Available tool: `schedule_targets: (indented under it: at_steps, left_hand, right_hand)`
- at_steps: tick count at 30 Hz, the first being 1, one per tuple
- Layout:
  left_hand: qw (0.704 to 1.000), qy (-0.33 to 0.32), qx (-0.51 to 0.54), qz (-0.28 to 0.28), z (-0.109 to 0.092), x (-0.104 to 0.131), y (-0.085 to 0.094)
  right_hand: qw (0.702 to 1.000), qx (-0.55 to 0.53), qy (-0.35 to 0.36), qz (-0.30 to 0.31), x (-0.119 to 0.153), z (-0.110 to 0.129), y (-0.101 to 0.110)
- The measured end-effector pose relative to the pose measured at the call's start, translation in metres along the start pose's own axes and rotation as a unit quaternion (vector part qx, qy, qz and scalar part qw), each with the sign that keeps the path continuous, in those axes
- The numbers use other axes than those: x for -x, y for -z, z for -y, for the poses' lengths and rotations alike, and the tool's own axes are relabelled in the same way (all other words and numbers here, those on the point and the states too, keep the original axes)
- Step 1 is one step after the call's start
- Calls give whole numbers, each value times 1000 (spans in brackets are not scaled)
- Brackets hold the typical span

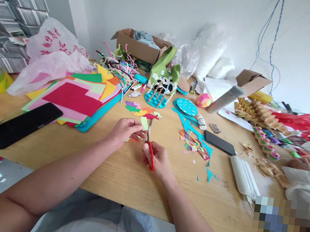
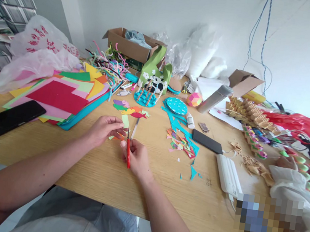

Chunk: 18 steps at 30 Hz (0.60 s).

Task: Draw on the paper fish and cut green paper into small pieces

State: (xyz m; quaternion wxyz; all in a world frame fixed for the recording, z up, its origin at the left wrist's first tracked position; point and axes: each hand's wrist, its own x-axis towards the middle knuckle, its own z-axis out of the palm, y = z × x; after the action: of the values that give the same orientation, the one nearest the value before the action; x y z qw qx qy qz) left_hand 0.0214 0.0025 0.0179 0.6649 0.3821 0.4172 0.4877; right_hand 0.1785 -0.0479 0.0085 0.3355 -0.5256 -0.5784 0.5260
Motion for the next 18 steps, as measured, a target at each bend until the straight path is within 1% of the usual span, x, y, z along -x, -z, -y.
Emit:
schedule_targets:
  at_steps: [9,18]
  left_hand:
    - [1000,17,17,6,2,1,-2]
    - [1000,19,13,10,2,0,-1]
  right_hand:
    - [1000,-5,-2,-5,-2,-4,-1]
    - [1000,-3,6,-8,-3,-6,0]
